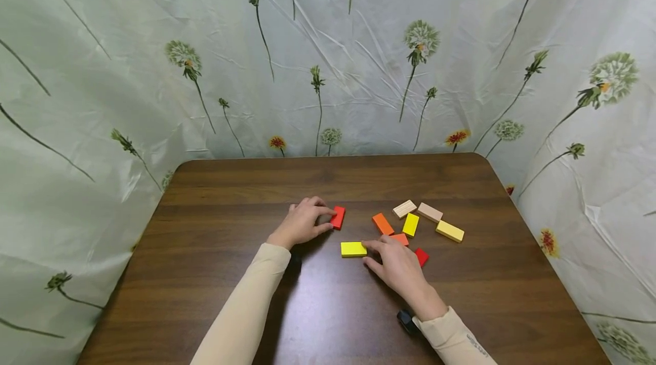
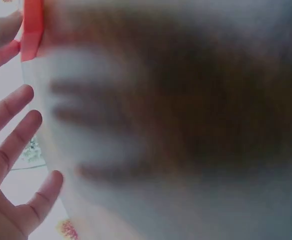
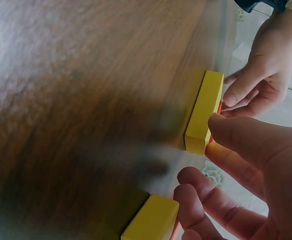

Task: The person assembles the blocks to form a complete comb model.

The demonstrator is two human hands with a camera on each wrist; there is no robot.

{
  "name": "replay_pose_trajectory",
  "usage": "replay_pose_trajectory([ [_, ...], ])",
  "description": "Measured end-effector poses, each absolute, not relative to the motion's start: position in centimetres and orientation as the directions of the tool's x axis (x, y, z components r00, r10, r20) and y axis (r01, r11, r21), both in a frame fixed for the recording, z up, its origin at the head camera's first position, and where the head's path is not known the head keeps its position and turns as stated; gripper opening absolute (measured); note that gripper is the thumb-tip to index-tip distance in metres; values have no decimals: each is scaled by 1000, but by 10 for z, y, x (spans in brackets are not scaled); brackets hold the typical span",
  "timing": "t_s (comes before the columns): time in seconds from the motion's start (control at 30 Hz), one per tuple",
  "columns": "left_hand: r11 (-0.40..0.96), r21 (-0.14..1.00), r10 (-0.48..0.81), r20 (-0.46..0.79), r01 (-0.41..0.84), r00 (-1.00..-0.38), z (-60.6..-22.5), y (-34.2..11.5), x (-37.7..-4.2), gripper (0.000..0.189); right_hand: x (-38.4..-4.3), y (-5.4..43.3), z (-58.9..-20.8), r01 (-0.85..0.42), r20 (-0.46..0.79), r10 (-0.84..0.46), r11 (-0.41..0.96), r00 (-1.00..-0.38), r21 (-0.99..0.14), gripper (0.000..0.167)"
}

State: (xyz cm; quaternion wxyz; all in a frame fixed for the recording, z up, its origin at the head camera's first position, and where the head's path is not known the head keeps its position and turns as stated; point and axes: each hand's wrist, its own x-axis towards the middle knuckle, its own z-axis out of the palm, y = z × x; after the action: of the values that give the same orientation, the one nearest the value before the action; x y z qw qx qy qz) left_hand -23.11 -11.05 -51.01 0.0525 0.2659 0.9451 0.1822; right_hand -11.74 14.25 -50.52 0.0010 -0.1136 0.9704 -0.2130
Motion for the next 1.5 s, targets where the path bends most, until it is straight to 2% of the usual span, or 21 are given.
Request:
replay_pose_trajectory([
  [0.1,793,374,522,-10,481,-853,-507,-113,-235,45,-118,143,-505,-221,46,-222,883,-974,-414,37],
  [0.3,785,419,535,-88,456,-840,-506,-114,-245,68,-118,143,-506,-223,55,-221,883,-974,-412,35],
  [0.6,777,456,531,-105,433,-841,-505,-113,-254,76,-119,143,-508,-212,55,-207,889,-977,-406,32],
  [0.87,796,432,511,-105,424,-853,-510,-114,-255,67,-120,140,-507,-229,33,-236,891,-971,-393,30],
  [1.13,788,462,515,-132,407,-847,-507,-113,-256,81,-122,138,-504,-223,31,-229,896,-973,-383,28],
  [1.5,808,446,505,-188,385,-842,-504,-106,-259,62,-125,139,-505,-207,-2,-225,899,-974,-385,30],
])
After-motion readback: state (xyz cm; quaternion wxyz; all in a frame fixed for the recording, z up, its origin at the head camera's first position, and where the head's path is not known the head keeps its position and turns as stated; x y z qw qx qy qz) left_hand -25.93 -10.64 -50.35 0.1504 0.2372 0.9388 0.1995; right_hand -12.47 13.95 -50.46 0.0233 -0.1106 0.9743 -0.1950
